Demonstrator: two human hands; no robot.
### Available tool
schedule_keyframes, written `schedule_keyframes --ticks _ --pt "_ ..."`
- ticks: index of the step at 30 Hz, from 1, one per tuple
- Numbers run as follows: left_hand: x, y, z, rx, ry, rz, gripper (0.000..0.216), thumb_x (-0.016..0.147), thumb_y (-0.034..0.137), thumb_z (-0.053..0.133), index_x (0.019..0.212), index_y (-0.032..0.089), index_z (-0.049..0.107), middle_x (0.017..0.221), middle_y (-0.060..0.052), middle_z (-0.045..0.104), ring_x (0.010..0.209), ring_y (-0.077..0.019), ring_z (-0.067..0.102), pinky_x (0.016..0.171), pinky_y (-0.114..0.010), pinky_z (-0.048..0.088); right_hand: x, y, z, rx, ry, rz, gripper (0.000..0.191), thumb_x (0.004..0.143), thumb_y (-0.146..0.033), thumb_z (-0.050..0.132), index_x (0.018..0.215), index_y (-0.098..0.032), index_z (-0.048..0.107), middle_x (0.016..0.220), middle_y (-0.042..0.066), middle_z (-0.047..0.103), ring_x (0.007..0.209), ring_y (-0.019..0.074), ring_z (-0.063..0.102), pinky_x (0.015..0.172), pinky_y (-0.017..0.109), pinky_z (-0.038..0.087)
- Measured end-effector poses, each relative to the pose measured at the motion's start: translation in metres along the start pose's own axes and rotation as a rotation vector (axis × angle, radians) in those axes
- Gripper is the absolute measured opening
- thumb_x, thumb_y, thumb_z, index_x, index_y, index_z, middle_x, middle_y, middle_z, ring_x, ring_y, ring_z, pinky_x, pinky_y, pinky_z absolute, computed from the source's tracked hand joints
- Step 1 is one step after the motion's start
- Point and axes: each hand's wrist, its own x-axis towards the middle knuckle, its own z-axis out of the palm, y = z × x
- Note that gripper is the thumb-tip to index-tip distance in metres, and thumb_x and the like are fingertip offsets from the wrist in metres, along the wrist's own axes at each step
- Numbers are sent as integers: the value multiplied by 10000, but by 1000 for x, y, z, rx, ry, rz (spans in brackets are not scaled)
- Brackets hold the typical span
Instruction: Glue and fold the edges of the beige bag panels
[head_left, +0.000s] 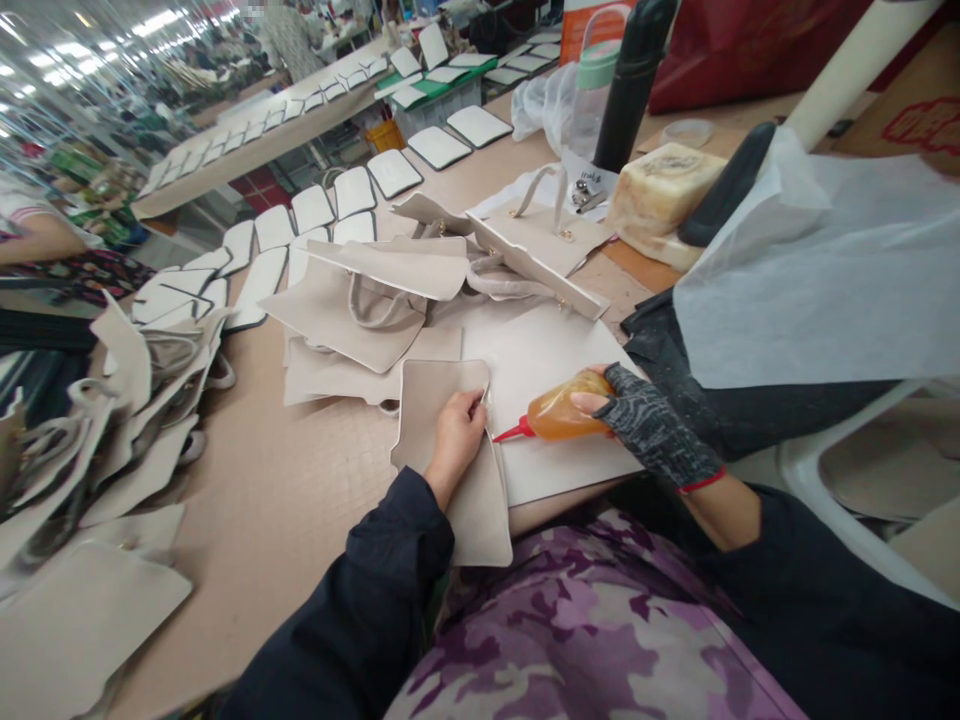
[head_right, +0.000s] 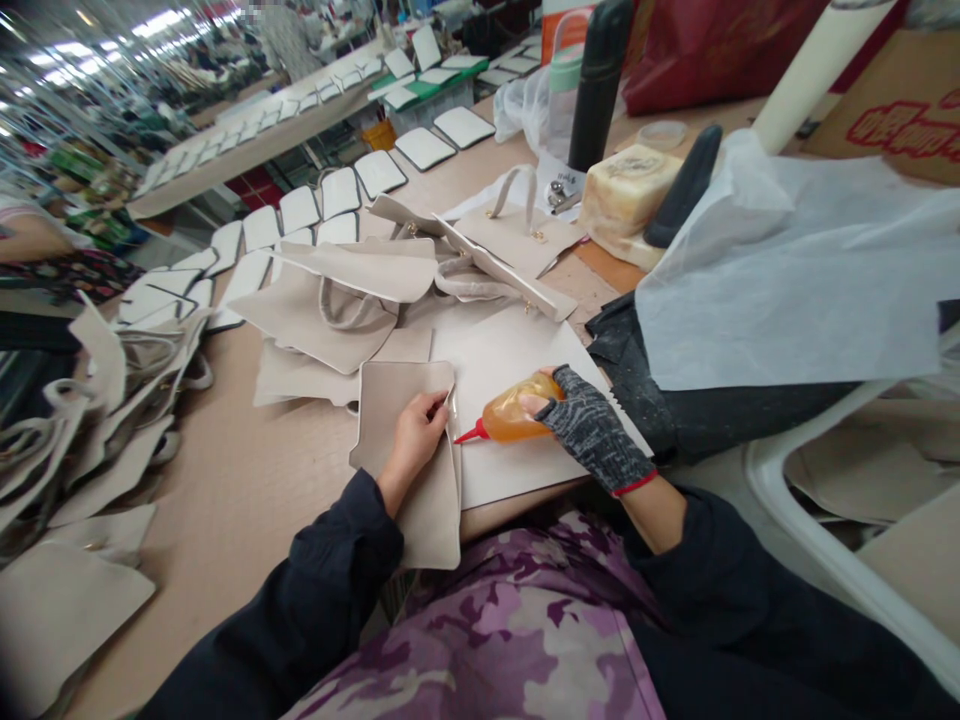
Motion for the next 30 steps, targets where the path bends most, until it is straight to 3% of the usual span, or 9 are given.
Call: schedule_keyframes --ticks 7,16,23,30 --pt "1 -1 1 -15 2 14 289 807 95 509 1049 129 663 909 -75 666 863 -186 611 828 -296 482 -14 5 -4 8 -18 43 542 647 -542 555 1021 -150 582 862 109 628 716 266 596 555 359 482" --pt "1 -3 1 -34 7 44 277 813 94 515 1042 126 666 928 -85 674 879 -192 620 837 -303 486 -32 21 -6 58 -17 -42 473 665 -504 594 990 -161 591 926 107 638 863 300 604 842 454 468" --pt "0 -1 -1 -65 10 39 276 823 109 508 1048 113 666 976 -106 678 913 -203 624 866 -321 485 -48 21 -11 174 -58 24 417 667 -473 634 962 -179 605 813 61 630 732 257 594 651 375 490" --pt "0 -2 0 -70 22 17 272 813 104 516 1036 114 671 963 -102 681 904 -200 627 866 -322 488 -58 19 -12 240 -92 101 416 635 -445 667 944 -169 622 826 56 638 681 216 576 534 304 454"
